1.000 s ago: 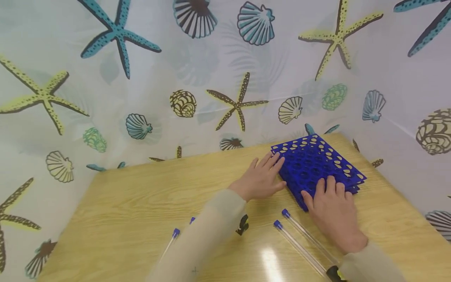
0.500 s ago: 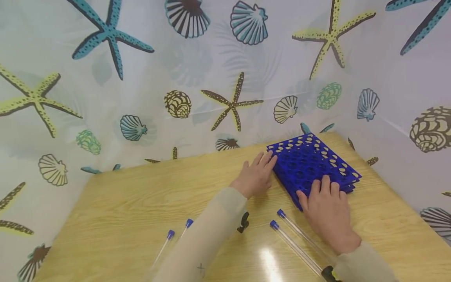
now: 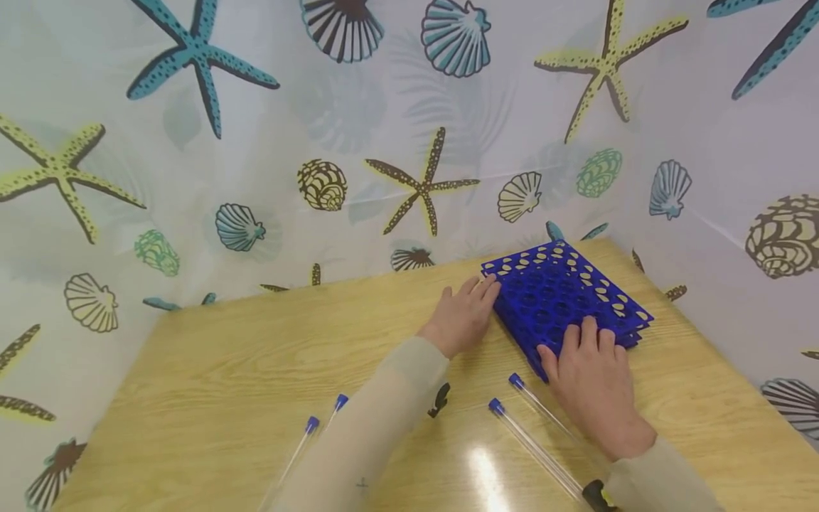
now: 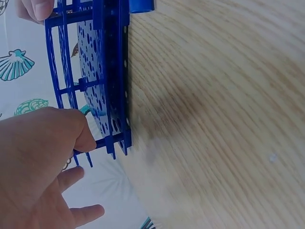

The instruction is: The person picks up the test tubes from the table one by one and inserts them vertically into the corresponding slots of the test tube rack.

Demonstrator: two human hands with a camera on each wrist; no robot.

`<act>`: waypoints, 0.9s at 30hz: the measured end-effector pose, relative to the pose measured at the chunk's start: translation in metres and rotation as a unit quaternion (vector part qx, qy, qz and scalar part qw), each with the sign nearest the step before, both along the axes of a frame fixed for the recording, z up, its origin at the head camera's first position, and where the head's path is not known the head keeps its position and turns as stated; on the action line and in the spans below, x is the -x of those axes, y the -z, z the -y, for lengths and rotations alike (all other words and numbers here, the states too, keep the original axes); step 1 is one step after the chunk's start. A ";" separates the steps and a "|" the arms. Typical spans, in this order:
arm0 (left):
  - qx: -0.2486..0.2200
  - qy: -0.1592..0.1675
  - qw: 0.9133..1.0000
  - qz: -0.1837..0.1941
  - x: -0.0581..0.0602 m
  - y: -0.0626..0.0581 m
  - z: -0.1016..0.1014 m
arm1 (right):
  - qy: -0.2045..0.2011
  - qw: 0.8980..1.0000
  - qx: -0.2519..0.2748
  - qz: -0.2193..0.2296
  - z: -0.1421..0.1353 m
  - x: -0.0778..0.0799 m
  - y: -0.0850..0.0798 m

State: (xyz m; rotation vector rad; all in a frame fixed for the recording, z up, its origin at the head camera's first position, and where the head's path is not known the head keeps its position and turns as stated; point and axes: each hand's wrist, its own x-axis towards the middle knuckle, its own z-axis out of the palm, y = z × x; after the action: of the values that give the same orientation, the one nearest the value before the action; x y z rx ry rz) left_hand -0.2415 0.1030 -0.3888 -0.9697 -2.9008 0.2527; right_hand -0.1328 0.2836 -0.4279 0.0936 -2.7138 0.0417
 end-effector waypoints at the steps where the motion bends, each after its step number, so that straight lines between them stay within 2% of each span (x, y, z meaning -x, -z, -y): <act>1: -0.001 0.000 1.000 -0.001 0.000 0.000 0.002 | -0.002 1.000 0.000 0.002 0.000 0.001 0.000; 14: 0.017 -0.011 1.000 0.004 -0.001 -0.004 0.018 | -0.012 0.999 0.012 0.042 0.007 0.005 -0.003; 21: 0.021 0.000 0.999 -0.031 -0.003 -0.006 0.029 | -0.015 0.998 0.013 0.052 0.012 0.007 -0.006; 27: 0.046 0.008 0.997 -0.054 -0.004 -0.010 0.036 | -0.024 0.998 0.006 0.050 0.014 0.008 -0.006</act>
State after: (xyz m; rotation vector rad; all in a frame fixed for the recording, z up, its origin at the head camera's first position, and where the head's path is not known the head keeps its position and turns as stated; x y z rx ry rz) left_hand -0.2373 0.0670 -0.3791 -0.9587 -2.8044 0.4289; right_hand -0.1411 0.2695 -0.4216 0.1582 -2.8100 0.0776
